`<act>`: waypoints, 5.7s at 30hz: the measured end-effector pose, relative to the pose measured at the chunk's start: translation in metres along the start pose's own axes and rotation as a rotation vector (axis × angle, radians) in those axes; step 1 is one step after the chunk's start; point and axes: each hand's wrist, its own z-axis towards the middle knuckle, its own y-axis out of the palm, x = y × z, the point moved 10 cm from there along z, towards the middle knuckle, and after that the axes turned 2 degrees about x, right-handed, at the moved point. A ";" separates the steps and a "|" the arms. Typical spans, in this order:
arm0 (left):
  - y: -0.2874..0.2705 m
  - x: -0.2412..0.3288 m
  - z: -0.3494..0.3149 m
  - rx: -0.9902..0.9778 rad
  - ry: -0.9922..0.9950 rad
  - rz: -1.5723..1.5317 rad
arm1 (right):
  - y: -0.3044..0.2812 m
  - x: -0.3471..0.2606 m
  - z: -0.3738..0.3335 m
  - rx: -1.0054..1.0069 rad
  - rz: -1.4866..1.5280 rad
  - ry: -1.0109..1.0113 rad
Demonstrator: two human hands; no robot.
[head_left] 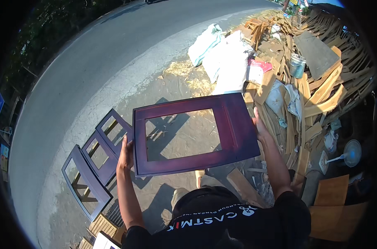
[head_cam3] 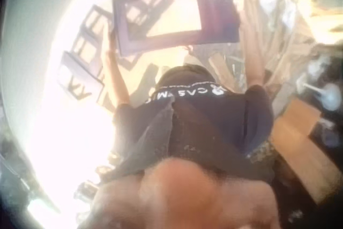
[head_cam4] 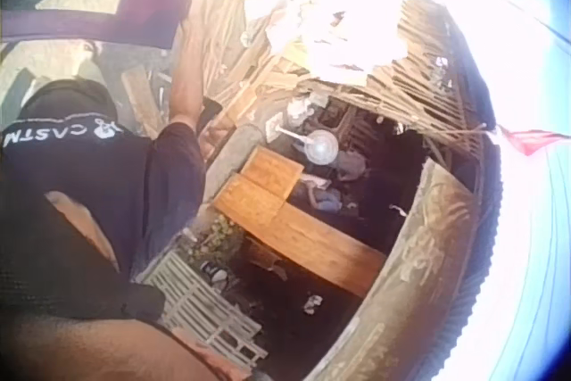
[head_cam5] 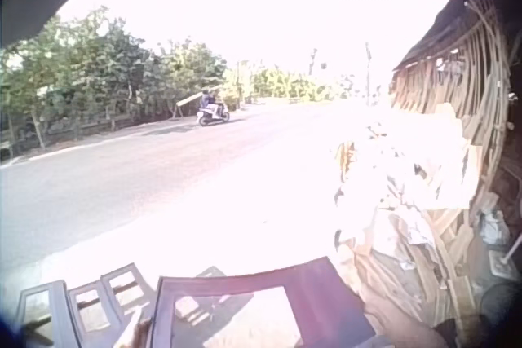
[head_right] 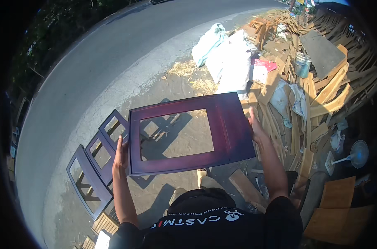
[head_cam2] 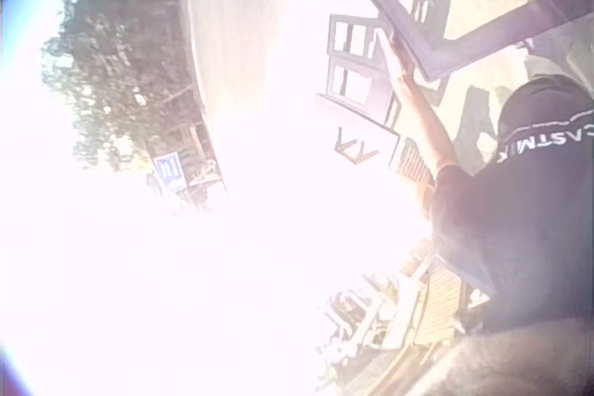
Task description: The person picks up several wooden cabinet door frames and places them on a workspace, then uses a spray gun to apply a finish or paint to one of the frames while holding it in place.
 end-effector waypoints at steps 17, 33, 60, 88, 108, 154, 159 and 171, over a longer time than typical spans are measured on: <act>-0.199 0.166 0.303 0.360 0.067 -0.197 | 0.168 -0.169 0.608 -0.140 -0.157 0.157; -0.427 0.281 0.519 0.731 0.244 -0.409 | 0.467 -0.245 1.091 -0.517 -0.379 0.245; -0.992 0.440 0.207 1.382 0.695 -0.841 | 1.469 0.105 1.266 -1.237 -0.735 0.504; -1.396 0.366 -0.507 1.980 1.003 -1.112 | 2.305 0.758 0.688 -1.892 -1.182 0.501; -1.651 0.145 -1.067 2.599 1.084 -1.145 | 2.674 1.315 0.071 -2.358 -1.346 0.856; -1.898 -0.382 -1.863 2.670 1.206 -2.357 | 2.784 2.271 -0.990 -2.785 -1.987 0.981; -1.908 -0.445 -1.891 2.761 1.095 -2.528 | 2.707 2.354 -1.038 -2.805 -2.093 1.040; -1.914 -0.554 -1.913 2.538 0.958 -2.815 | 2.643 2.483 -1.070 -2.729 -2.258 1.029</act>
